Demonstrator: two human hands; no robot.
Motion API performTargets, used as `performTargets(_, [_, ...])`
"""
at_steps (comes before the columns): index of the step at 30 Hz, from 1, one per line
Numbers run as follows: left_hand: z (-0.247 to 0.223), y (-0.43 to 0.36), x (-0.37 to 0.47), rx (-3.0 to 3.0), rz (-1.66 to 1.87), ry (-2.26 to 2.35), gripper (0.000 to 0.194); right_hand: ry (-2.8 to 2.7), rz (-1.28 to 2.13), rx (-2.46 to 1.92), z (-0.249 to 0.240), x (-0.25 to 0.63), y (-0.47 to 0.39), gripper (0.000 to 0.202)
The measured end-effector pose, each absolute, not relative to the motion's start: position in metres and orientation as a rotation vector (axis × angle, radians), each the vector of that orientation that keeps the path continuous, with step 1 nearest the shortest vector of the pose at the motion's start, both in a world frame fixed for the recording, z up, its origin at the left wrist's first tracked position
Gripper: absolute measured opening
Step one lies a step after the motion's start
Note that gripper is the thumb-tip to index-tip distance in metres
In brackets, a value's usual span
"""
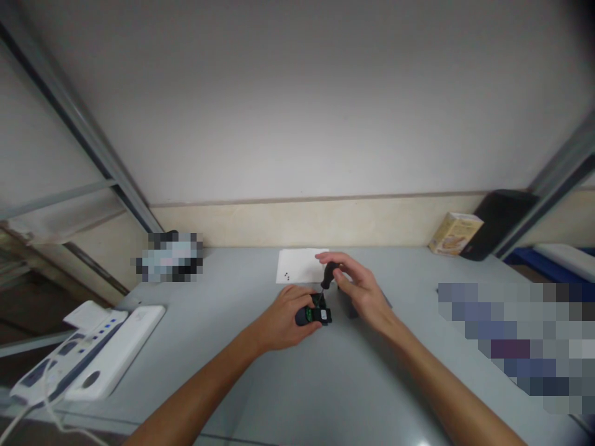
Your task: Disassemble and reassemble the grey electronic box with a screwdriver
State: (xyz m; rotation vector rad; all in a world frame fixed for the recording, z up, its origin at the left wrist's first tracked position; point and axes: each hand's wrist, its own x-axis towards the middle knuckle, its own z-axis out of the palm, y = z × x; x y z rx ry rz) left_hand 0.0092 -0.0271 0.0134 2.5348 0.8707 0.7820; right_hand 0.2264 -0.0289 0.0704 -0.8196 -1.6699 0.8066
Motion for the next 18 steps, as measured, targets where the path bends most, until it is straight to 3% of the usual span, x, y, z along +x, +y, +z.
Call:
performTargets(4, [0.0148, -0.0276, 0.0104, 2.537, 0.787, 0.869, 0.022, -1.631, 0.730, -0.869, 0.0698, 0.2265, -0.0264, 0.014])
performTargets(9, [0.0166, -0.0281, 0.0116, 2.539, 0.778, 0.860, 0.018, -1.633, 0.882, -0.833, 0.0683, 0.2293, -0.0255, 0.025])
performTargets(14, [0.0169, -0.0278, 0.0116, 2.540, 0.767, 0.864, 0.020, -1.560, 0.780, -0.858, 0.0675, 0.2279, -0.0267, 0.014])
performTargets(18, [0.0169, -0.0280, 0.0118, 2.546, 0.786, 0.858, 0.019, -1.617, 0.877, -0.832, 0.0680, 0.2290, -0.0275, 0.026])
